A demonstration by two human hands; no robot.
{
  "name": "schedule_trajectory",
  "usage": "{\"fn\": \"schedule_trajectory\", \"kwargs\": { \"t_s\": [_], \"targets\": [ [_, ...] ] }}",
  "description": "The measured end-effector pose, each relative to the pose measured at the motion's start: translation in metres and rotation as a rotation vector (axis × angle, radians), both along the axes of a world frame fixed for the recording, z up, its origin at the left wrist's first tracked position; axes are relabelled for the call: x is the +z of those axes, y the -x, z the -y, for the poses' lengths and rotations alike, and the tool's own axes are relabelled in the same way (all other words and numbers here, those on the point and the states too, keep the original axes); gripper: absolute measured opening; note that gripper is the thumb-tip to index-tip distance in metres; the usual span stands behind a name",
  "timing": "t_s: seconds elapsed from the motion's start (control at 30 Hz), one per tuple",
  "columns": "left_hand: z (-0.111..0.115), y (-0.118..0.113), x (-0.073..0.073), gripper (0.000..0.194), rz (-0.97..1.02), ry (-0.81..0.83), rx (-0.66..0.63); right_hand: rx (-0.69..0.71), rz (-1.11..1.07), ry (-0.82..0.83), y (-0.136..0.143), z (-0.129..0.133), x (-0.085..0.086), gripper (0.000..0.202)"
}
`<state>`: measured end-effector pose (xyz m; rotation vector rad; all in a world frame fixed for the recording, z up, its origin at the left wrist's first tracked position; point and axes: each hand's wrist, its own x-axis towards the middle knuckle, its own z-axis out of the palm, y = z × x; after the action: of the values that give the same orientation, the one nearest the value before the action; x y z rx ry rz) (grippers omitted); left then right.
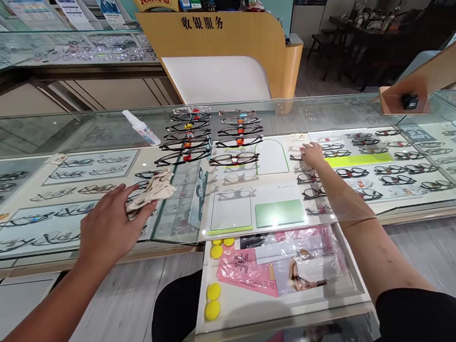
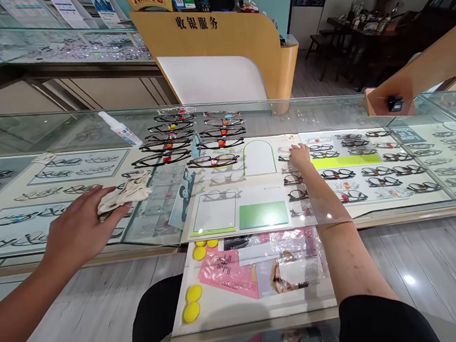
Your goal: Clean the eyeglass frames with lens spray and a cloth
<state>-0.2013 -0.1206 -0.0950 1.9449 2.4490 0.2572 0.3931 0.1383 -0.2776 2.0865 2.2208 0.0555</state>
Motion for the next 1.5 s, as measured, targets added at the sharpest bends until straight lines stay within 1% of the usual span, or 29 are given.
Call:
{"fn": "schedule_trajectory", "kwargs": {
  "t_s": [0.17, 0.37, 0.63, 0.8, 0.97, 1.13, 1.27, 1.37, 1.43, 1.5],
  "targets": [
    [0.001, -0.001, 0.001, 0.096, 0.015, 0.021, 0.013, 0.034, 0.025, 0.044, -0.002, -0.006, 0.001, 0.049],
    [0.001, 0.0, 0.0, 0.093, 0.012, -0.002, 0.009, 0.099, 0.036, 0.046, -0.011, -0.006, 0.003, 0.054],
    [0.001, -0.001, 0.001, 0.093, 0.013, -0.008, 0.007, 0.125, 0.008, 0.047, -0.017, -0.006, 0.002, 0.055],
    [0.0, -0.002, 0.001, 0.094, 0.013, -0.002, 0.003, 0.094, -0.035, 0.026, -0.02, 0.0, 0.006, 0.051],
    [0.001, -0.001, 0.001, 0.096, 0.011, 0.007, 0.008, 0.072, -0.041, 0.015, -0.018, 0.006, 0.01, 0.038],
    [0.001, -0.001, 0.002, 0.092, 0.013, 0.018, 0.013, 0.026, -0.037, -0.01, -0.013, 0.014, 0.017, 0.038],
    [0.0, 0.0, 0.0, 0.088, 0.022, -0.003, 0.002, 0.029, -0.054, -0.073, -0.001, 0.026, 0.03, 0.041],
    [0.0, 0.0, -0.001, 0.086, 0.028, -0.009, -0.002, 0.063, -0.073, -0.138, 0.021, 0.044, 0.043, 0.048],
    [0.0, 0.0, 0.0, 0.086, 0.032, -0.01, -0.009, 0.127, -0.087, -0.145, 0.043, 0.061, 0.05, 0.05],
    [0.0, -0.002, 0.001, 0.087, 0.035, -0.016, -0.02, 0.244, -0.102, -0.109, 0.07, 0.084, 0.054, 0.051]
  ]
}}
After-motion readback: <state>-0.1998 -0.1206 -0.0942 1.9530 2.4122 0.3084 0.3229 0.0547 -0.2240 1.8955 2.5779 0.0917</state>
